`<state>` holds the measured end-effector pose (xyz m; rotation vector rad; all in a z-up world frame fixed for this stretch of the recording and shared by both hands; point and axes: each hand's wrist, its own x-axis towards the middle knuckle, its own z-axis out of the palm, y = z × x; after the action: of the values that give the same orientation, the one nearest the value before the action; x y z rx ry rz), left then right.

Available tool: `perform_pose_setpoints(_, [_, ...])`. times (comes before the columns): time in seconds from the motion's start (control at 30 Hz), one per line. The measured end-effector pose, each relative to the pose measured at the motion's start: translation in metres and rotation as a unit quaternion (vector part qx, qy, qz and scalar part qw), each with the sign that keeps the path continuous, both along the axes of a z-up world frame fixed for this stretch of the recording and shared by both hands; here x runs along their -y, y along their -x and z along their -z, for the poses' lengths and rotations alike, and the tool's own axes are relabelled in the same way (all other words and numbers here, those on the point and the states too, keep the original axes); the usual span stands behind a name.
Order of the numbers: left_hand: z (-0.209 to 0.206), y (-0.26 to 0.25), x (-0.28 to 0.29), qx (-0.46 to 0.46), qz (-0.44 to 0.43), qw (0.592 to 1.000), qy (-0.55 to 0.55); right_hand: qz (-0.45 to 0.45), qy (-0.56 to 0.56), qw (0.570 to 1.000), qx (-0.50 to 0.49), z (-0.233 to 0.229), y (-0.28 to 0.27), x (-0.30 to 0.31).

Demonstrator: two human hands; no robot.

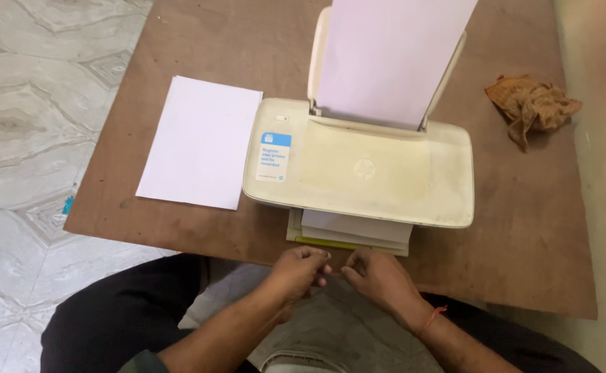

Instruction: The person repeatedly loads sheets of paper into the input tray of a desktop printer, removes them, and restacks them on the table. The person also adjusts the paper in the output tray and aligns the stack on the table.

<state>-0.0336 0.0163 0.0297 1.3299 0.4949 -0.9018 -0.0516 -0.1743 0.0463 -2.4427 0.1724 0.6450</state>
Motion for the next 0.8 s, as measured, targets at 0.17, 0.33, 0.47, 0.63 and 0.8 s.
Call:
perform_pose_setpoints(0.17, [0.050,0.007,0.018,-0.030,-0.078,0.996,-0.005,0.006,0.010,1.000,0.001,0.001,-0.005,0.002])
perform_pose_setpoints(0.33, [0.069,0.004,0.015,-0.006,-0.168,0.985,-0.025,-0.019,0.005,1.000,-0.003,-0.004,-0.009,0.001])
perform_pose_setpoints(0.47, [0.075,0.003,0.008,0.004,-0.212,0.977,-0.028,-0.036,0.008,0.999,-0.028,-0.006,-0.009,-0.001])
perform_pose_setpoints(0.63, [0.076,0.000,0.004,0.004,-0.214,0.976,-0.028,-0.055,0.006,0.998,-0.021,-0.011,-0.008,-0.007])
perform_pose_setpoints(0.8, [0.075,0.000,0.003,0.017,-0.215,0.976,-0.021,-0.057,0.036,0.996,-0.058,-0.020,-0.009,-0.011])
